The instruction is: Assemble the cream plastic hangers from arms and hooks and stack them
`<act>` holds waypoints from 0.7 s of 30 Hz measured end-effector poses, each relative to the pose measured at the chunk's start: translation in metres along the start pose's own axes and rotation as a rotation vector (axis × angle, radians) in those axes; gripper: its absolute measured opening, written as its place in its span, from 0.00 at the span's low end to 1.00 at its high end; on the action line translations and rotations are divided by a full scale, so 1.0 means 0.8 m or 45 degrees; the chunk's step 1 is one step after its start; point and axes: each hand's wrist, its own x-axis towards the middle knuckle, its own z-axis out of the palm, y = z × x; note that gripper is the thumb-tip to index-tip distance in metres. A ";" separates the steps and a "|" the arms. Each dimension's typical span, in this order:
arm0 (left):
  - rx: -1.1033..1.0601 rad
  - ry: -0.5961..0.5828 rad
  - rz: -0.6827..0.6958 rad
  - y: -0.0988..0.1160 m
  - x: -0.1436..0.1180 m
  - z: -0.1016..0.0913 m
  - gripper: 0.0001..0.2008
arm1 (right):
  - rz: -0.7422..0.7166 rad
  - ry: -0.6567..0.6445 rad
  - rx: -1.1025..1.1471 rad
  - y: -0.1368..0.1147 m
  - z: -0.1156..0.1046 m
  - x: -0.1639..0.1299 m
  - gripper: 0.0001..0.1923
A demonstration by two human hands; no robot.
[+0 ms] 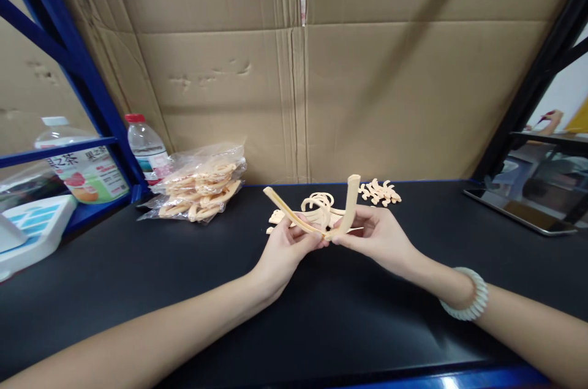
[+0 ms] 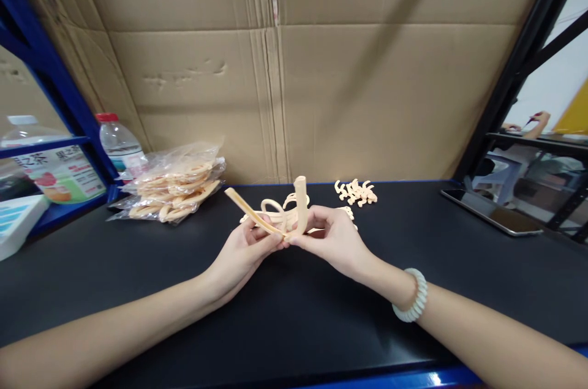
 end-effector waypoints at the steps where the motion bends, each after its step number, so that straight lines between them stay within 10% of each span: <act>1: -0.002 0.006 -0.004 0.000 0.000 0.001 0.17 | -0.005 0.013 -0.017 -0.001 0.001 -0.001 0.11; 12: 0.076 0.068 -0.053 0.005 -0.001 0.005 0.19 | 0.009 0.054 0.020 -0.004 0.003 0.007 0.13; 21: 0.071 0.217 -0.059 0.041 0.019 -0.030 0.15 | -0.031 -0.139 -0.444 -0.030 -0.085 0.027 0.11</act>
